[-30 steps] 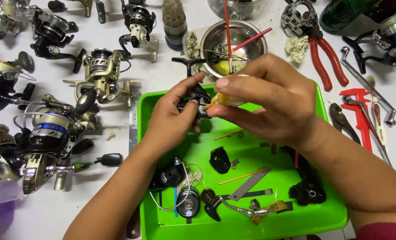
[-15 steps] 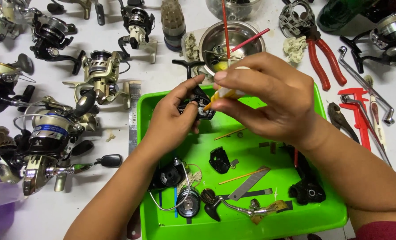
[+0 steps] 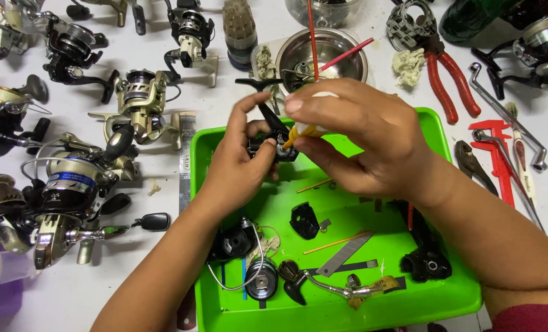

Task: Performing maintenance on fishing reels by oiling internal gears and cleaning components with a cloth.

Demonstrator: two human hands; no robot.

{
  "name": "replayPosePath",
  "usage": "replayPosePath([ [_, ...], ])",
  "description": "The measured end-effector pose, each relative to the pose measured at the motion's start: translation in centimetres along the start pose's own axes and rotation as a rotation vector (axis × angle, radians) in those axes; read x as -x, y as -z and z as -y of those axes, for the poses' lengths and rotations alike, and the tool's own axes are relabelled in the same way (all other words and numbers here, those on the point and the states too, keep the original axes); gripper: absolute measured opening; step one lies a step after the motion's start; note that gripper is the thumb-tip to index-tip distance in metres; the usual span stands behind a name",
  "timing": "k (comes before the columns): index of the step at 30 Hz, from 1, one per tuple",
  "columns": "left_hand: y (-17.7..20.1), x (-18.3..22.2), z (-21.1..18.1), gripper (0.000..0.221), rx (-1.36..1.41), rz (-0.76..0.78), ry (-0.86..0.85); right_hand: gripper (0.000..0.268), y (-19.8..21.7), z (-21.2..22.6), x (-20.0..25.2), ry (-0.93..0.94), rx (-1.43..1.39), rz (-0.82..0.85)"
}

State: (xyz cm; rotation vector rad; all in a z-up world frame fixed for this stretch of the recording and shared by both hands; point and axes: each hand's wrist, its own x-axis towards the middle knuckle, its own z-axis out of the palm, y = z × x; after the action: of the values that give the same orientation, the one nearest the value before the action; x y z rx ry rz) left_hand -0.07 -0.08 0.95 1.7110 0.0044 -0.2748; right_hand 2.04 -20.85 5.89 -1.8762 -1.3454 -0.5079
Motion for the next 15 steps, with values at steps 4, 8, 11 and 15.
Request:
replayPosePath([
  [4, -0.2, -0.6, 1.8, 0.076, 0.225, -0.058, -0.068, 0.033, 1.2, 0.0, -0.4, 0.033, 0.053, 0.076],
  [8, 0.3, -1.4, 2.7, 0.078, 0.337, -0.199, -0.069, 0.058, 2.2, 0.6, -0.3, -0.009, 0.033, 0.141],
  [11, 0.4, -1.5, 3.0, 0.064, 0.284, -0.221, -0.117, 0.04, 3.1, 1.9, -1.5, -0.066, 0.121, 0.228],
  [15, 0.6, -1.4, 3.3, 0.044, 0.322, -0.22, -0.164, 0.016, 3.8, 3.0, -1.8, -0.099, 0.26, 0.343],
])
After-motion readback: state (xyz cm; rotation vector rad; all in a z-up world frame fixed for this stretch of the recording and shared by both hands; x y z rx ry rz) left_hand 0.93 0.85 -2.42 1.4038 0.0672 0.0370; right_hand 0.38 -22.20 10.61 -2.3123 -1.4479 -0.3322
